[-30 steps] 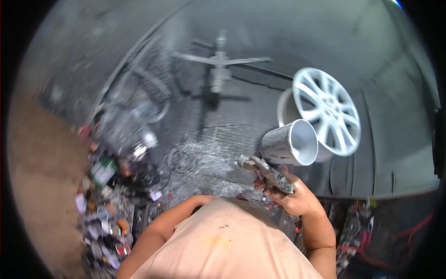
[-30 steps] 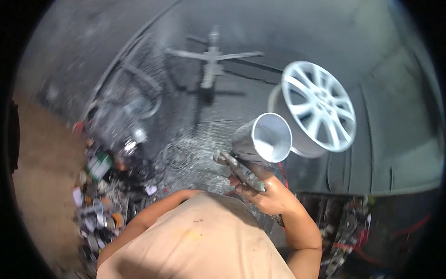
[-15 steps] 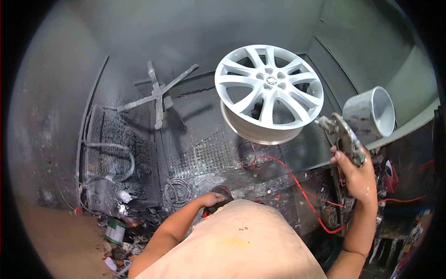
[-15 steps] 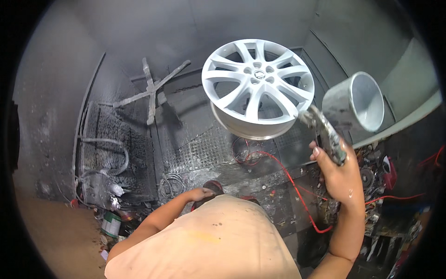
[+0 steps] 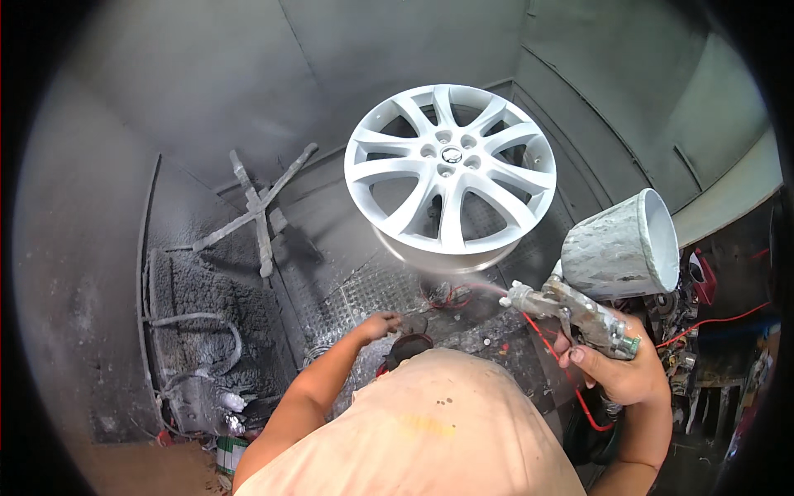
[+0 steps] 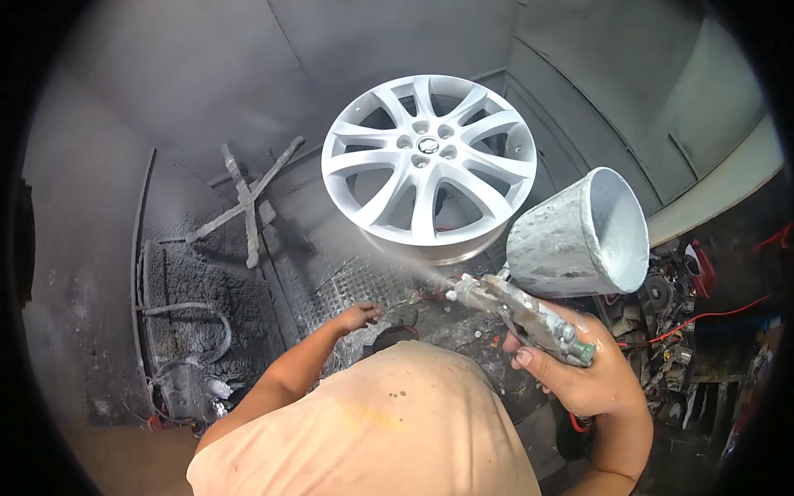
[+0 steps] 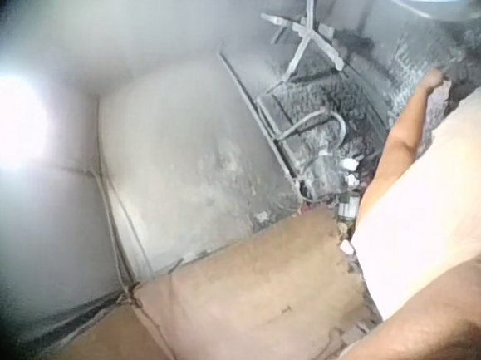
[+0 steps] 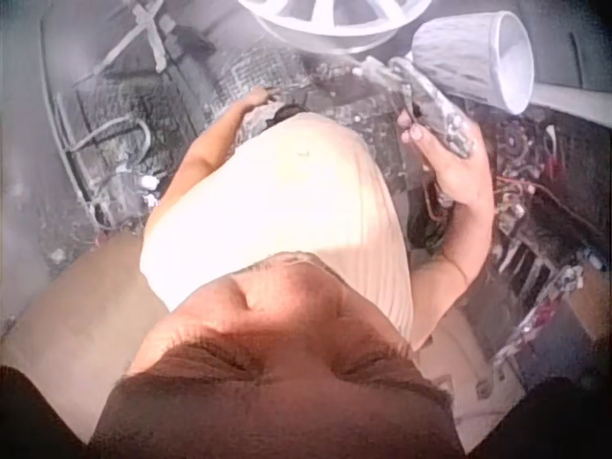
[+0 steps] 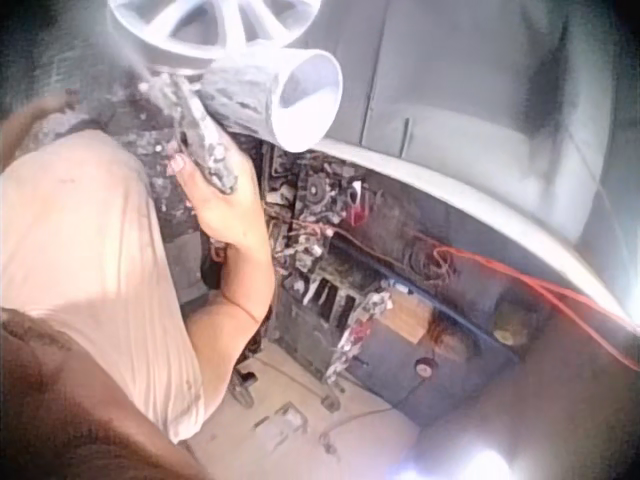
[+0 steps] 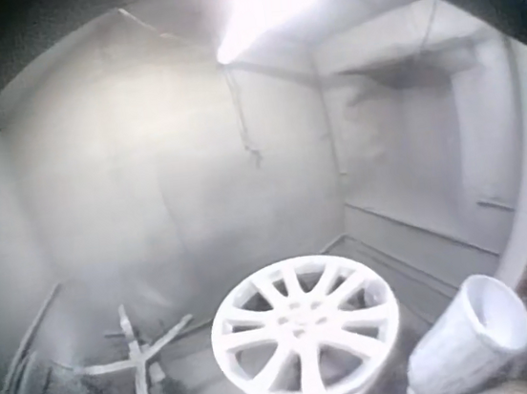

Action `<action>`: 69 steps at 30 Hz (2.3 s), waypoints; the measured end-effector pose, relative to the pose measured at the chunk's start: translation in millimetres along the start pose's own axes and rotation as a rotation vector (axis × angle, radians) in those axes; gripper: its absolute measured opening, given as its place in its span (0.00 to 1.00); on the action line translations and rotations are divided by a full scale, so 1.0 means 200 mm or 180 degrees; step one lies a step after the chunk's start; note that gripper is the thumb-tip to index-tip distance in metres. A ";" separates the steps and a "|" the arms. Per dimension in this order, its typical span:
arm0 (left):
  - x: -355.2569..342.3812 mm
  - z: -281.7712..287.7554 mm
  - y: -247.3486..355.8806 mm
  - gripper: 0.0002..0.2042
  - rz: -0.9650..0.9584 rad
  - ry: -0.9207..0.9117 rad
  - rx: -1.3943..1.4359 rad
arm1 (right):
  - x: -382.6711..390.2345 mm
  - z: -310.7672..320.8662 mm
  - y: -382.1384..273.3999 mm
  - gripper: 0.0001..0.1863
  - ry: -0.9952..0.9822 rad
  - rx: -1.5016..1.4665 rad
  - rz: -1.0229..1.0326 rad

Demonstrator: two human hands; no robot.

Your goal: The person prepares paint by mixing a liquid into a container and then applies the paint to a car wheel rim using a spray gun.

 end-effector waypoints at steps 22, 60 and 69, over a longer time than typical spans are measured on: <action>-0.52 0.82 0.52 0.08 -0.0178 0.1035 0.2314 | -0.32 -0.40 -0.14 0.22 0.0841 0.0267 0.0247; -0.45 0.42 0.58 0.12 -0.0240 0.0370 0.2836 | -0.10 -0.07 -0.03 0.27 0.1404 0.0724 0.0472; -0.44 -0.04 0.66 0.10 0.0038 0.0009 0.2768 | -0.08 0.04 0.07 0.29 0.0803 0.0549 0.0309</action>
Point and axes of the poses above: each hand's wrist, its own x-axis away from the middle knuckle, its own z-axis out of the back of the hand, y = z × x, the point moved 7 cm from there along -x, towards the middle knuckle, and after that the axes turned 12 degrees about -x, right-handed, at the moved point
